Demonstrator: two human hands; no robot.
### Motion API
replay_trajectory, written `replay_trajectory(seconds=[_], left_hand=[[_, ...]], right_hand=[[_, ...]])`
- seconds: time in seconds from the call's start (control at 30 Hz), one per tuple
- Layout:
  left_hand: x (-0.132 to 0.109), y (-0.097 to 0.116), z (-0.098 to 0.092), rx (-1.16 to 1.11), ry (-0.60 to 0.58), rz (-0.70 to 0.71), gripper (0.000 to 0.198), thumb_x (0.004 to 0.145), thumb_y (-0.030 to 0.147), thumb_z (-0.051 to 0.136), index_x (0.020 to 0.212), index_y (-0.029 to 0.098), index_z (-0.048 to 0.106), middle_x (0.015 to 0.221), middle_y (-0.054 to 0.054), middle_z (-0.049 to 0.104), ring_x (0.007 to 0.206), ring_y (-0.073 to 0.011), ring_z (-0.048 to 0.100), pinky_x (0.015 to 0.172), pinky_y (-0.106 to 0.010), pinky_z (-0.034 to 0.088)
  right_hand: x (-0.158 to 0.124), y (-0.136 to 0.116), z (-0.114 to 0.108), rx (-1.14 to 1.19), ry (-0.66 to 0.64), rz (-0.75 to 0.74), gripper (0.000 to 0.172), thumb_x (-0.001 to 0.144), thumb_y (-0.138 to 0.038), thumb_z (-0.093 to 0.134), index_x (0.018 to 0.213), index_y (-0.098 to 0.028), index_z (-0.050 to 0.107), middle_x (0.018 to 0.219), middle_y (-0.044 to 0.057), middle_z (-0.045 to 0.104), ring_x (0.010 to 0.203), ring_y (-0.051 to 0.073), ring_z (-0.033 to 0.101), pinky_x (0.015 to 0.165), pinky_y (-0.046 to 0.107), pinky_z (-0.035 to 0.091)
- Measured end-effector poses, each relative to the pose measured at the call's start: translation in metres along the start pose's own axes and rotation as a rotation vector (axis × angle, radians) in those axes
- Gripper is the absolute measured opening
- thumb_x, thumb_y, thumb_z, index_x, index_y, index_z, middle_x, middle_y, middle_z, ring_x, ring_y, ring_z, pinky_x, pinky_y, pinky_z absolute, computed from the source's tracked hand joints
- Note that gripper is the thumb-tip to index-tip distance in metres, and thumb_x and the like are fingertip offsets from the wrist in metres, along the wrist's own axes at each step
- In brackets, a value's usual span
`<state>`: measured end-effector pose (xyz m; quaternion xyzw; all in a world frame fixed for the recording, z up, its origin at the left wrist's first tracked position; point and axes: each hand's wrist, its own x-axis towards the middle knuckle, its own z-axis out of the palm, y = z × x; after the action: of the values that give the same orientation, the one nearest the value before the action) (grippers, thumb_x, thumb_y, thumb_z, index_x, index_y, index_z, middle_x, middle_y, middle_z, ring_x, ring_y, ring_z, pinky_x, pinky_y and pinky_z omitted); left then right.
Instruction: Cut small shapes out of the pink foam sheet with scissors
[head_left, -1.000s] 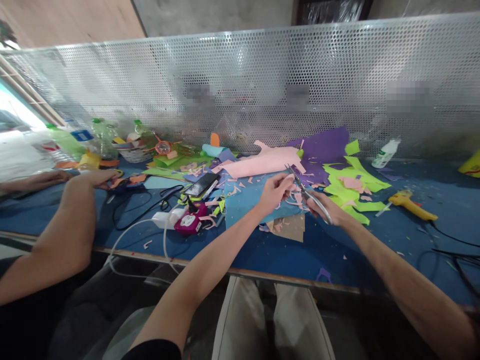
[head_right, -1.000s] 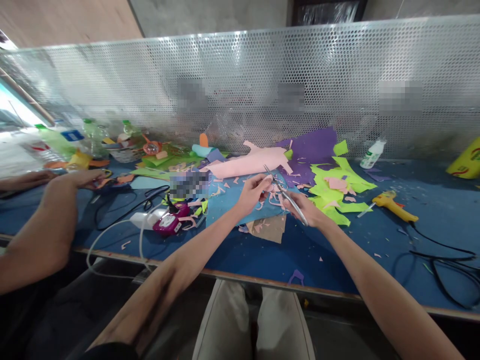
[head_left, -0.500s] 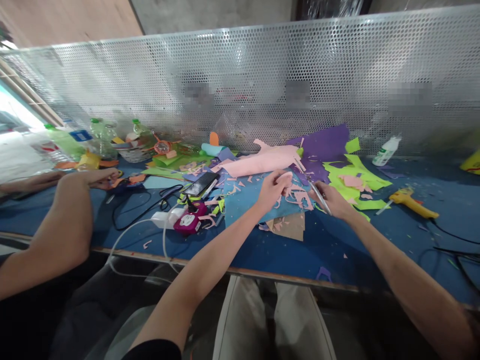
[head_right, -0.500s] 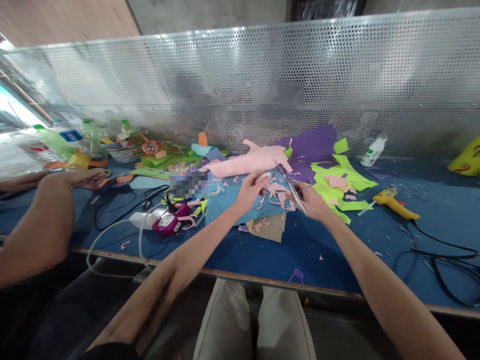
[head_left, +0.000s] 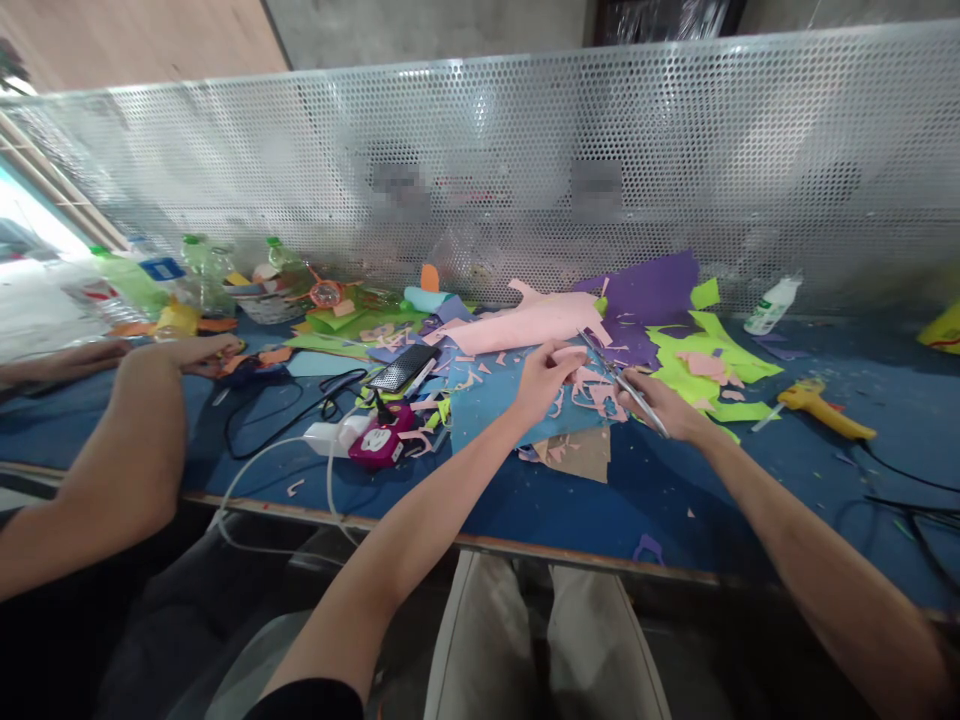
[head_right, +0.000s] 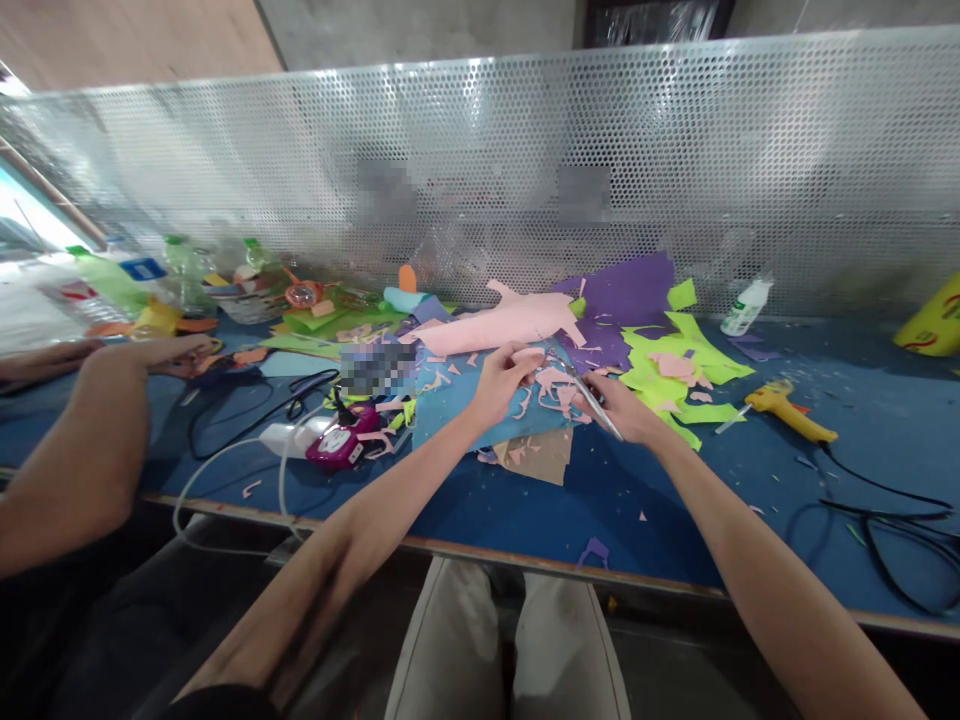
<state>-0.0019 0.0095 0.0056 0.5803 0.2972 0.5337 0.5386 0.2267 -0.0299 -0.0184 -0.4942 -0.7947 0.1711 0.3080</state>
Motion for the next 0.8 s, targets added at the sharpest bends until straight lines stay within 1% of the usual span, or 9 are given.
replay_trajectory(seconds=[0.07, 0.17, 0.37, 0.5, 0.6, 0.67, 0.8], left_hand=[[0.0001, -0.0013, -0.0007, 0.010, -0.008, 0.002, 0.029, 0.074, 0.039, 0.079, 0.083, 0.014, 0.068, 0.067, 0.002, 0.059, 0.058, -0.0078, 0.050, 0.056, -0.022, 0.042], [0.0004, -0.0036, -0.0024, 0.053, -0.051, 0.003, 0.029, 0.075, 0.039, 0.079, 0.082, 0.013, 0.070, 0.067, -0.001, 0.063, 0.057, -0.0081, 0.050, 0.054, -0.023, 0.041], [0.0008, -0.0049, -0.0046, 0.078, -0.091, -0.036, 0.030, 0.078, 0.042, 0.076, 0.085, 0.013, 0.073, 0.073, -0.004, 0.069, 0.054, -0.0080, 0.051, 0.053, -0.023, 0.042], [0.0022, -0.0070, -0.0040, 0.076, -0.049, -0.058, 0.032, 0.078, 0.043, 0.075, 0.073, 0.013, 0.067, 0.061, -0.001, 0.060, 0.051, -0.0084, 0.052, 0.053, -0.024, 0.042], [0.0029, -0.0072, -0.0030, 0.076, -0.033, -0.059, 0.034, 0.080, 0.047, 0.073, 0.078, 0.013, 0.069, 0.068, -0.002, 0.064, 0.055, -0.0087, 0.052, 0.054, -0.024, 0.042], [0.0031, -0.0067, -0.0027, 0.087, -0.041, -0.039, 0.035, 0.082, 0.048, 0.071, 0.078, 0.013, 0.069, 0.069, -0.002, 0.064, 0.054, -0.0081, 0.049, 0.053, -0.023, 0.039], [0.0031, -0.0068, -0.0043, 0.147, -0.041, 0.023, 0.038, 0.084, 0.049, 0.070, 0.068, 0.015, 0.064, 0.056, 0.003, 0.048, 0.052, -0.0077, 0.039, 0.052, -0.024, 0.033]], right_hand=[[-0.0006, 0.0002, -0.0007, 0.022, -0.037, -0.012, 0.041, 0.091, -0.063, 0.044, 0.085, -0.024, 0.055, 0.070, -0.001, 0.055, 0.060, 0.016, 0.048, 0.059, 0.030, 0.037], [-0.0006, 0.0002, -0.0018, 0.039, -0.057, -0.014, 0.041, 0.091, -0.063, 0.046, 0.083, -0.023, 0.055, 0.069, -0.002, 0.054, 0.058, 0.015, 0.047, 0.057, 0.029, 0.037], [0.0004, 0.0010, -0.0048, 0.031, -0.049, 0.045, 0.037, 0.085, -0.058, 0.058, 0.073, -0.023, 0.054, 0.061, -0.005, 0.048, 0.052, 0.014, 0.046, 0.051, 0.026, 0.032], [0.0006, 0.0024, -0.0043, 0.039, -0.043, 0.057, 0.036, 0.085, -0.055, 0.060, 0.070, -0.023, 0.056, 0.059, -0.004, 0.048, 0.052, 0.013, 0.045, 0.051, 0.026, 0.031], [-0.0001, 0.0025, -0.0035, 0.091, -0.059, 0.083, 0.037, 0.084, -0.058, 0.061, 0.072, -0.023, 0.057, 0.057, -0.004, 0.048, 0.051, 0.013, 0.044, 0.049, 0.025, 0.032], [-0.0013, 0.0017, -0.0034, 0.149, -0.088, 0.104, 0.041, 0.085, -0.063, 0.057, 0.075, -0.023, 0.057, 0.057, -0.003, 0.050, 0.049, 0.014, 0.047, 0.047, 0.025, 0.034], [-0.0046, -0.0006, -0.0042, 0.301, -0.193, 0.095, 0.052, 0.083, -0.075, 0.048, 0.090, -0.025, 0.060, 0.069, -0.001, 0.056, 0.053, 0.016, 0.054, 0.047, 0.027, 0.044]])
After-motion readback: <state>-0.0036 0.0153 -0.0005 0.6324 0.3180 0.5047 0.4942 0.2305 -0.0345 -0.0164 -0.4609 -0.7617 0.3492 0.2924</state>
